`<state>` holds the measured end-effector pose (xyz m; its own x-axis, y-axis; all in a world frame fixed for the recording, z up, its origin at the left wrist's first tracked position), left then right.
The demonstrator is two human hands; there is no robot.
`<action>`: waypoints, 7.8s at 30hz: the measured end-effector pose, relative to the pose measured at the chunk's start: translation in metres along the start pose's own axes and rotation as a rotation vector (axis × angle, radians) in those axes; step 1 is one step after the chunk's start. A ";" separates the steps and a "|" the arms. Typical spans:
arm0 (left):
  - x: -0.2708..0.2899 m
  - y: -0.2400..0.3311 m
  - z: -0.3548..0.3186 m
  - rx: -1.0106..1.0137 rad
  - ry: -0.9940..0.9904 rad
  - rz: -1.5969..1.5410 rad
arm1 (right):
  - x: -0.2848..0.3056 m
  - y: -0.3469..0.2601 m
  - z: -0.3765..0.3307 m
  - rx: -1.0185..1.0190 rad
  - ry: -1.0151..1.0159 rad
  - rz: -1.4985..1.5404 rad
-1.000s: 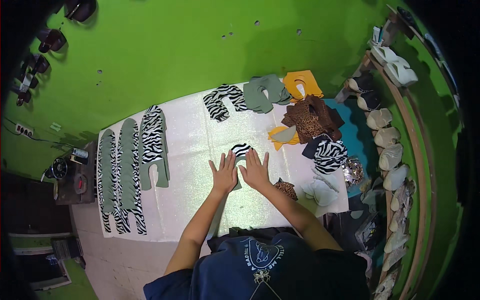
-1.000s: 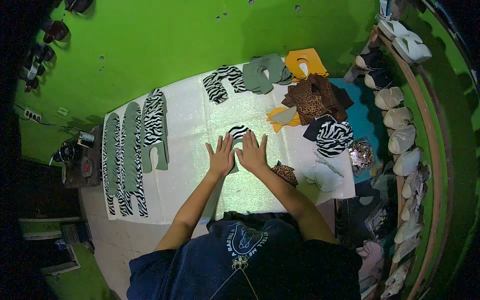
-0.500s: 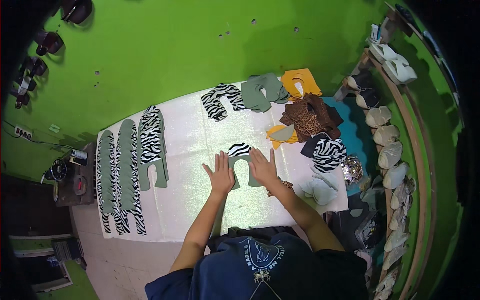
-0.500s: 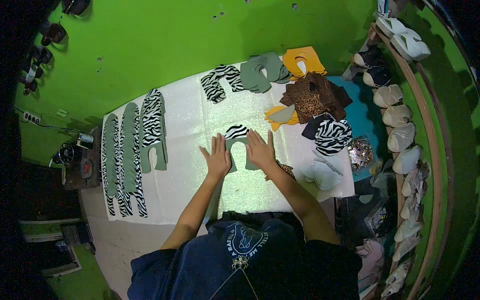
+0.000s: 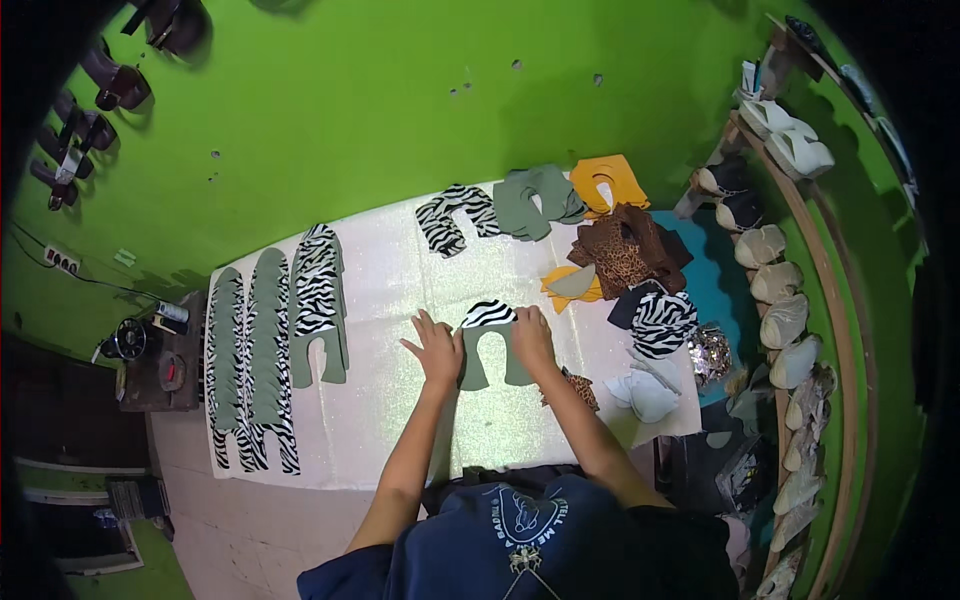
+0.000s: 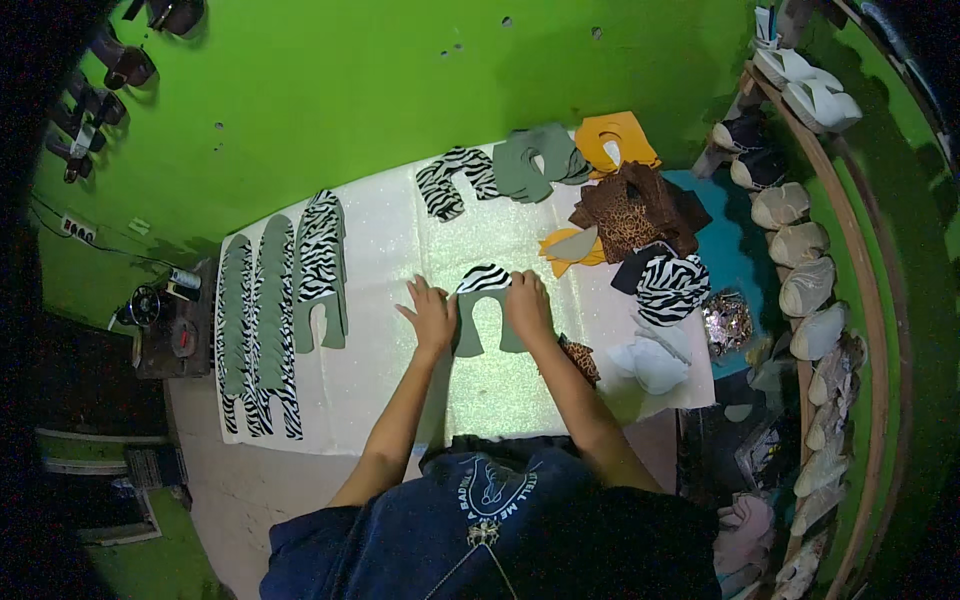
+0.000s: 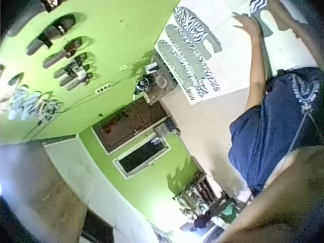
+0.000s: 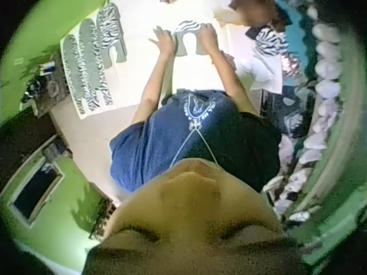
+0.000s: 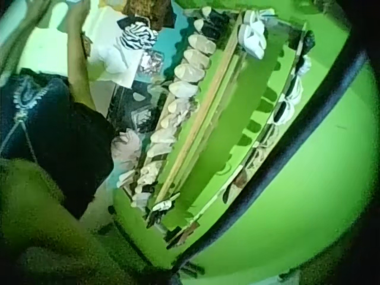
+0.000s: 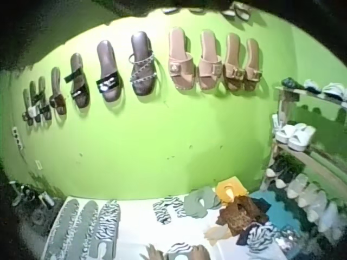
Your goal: The person assembles shoe components on a white table by hand. They repeatedly pick up a zebra-print insole and a green sole, align them, and press them together before placing the finished pair aside.
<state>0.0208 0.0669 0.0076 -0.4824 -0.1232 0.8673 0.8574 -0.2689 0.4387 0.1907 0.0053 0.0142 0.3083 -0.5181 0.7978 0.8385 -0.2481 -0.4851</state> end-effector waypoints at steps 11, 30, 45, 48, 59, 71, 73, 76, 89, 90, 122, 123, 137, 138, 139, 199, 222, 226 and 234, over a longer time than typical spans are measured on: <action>0.000 0.006 0.003 -0.009 -0.035 -0.083 | -0.003 0.006 -0.001 -0.107 -0.140 0.018; 0.067 -0.033 -0.017 0.061 -0.104 -0.397 | 0.033 -0.035 -0.004 -0.066 -0.256 0.581; 0.157 -0.143 -0.048 0.273 0.067 -0.429 | -0.008 -0.168 -0.038 -0.121 -0.601 0.828; 0.174 -0.170 -0.052 0.306 0.105 -0.420 | -0.028 -0.195 -0.050 -0.129 -0.664 0.884; 0.211 -0.263 -0.047 0.246 0.179 -0.412 | -0.079 -0.278 -0.081 -0.150 -0.772 0.931; 0.195 -0.295 0.019 0.028 0.130 -0.443 | -0.133 -0.283 -0.056 -0.008 -0.520 0.762; 0.195 -0.297 0.028 -0.135 0.251 -0.313 | -0.141 -0.283 -0.050 0.018 -0.503 0.706; 0.184 -0.304 0.041 -0.159 0.281 -0.234 | -0.148 -0.285 -0.040 0.030 -0.477 0.664; 0.144 -0.328 0.077 0.243 -0.189 -0.624 | -0.159 -0.286 -0.026 -0.388 -0.740 0.831; 0.143 -0.329 0.077 0.224 -0.188 -0.612 | -0.160 -0.286 -0.026 -0.393 -0.730 0.832; 0.139 -0.305 0.068 0.107 -0.004 0.051 | -0.174 -0.297 -0.039 -0.108 -0.104 0.291; 0.142 -0.303 0.067 0.082 0.019 0.051 | -0.172 -0.300 -0.040 -0.140 -0.113 0.311; 0.176 -0.300 0.004 0.115 -0.119 0.106 | -0.133 -0.289 -0.078 -0.194 -0.226 0.577; 0.181 -0.292 0.003 0.027 0.006 0.117 | -0.134 -0.287 -0.079 -0.185 -0.230 0.573; 0.186 -0.283 0.001 -0.061 0.131 0.126 | -0.136 -0.284 -0.079 -0.151 -0.189 0.547; 0.067 -0.270 0.024 0.580 -0.008 -0.973 | -0.148 -0.282 -0.097 -0.124 -0.197 0.680; 0.123 -0.230 -0.025 -0.364 0.006 0.107 | -0.127 -0.306 -0.117 0.285 -0.192 -0.056; 0.124 -0.226 -0.031 -0.363 0.025 0.095 | -0.131 -0.298 -0.133 0.383 -0.121 -0.202; 0.119 -0.232 -0.038 -0.345 0.019 0.085 | -0.123 -0.295 -0.125 0.245 -0.242 -0.012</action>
<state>-0.2420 0.0785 0.0001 -0.4175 -0.1762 0.8914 0.7856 -0.5629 0.2567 -0.1509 0.0399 0.0140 0.3707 -0.2993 0.8792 0.9168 -0.0337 -0.3980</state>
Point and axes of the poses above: each hand's wrist, its own z-axis towards the middle knuckle, its own x-axis out of the back of the hand, y = z × x, the point moved 5 cm from there along z, towards the middle knuckle, and after that the axes turned 12 degrees about y, right-handed, at the moved point
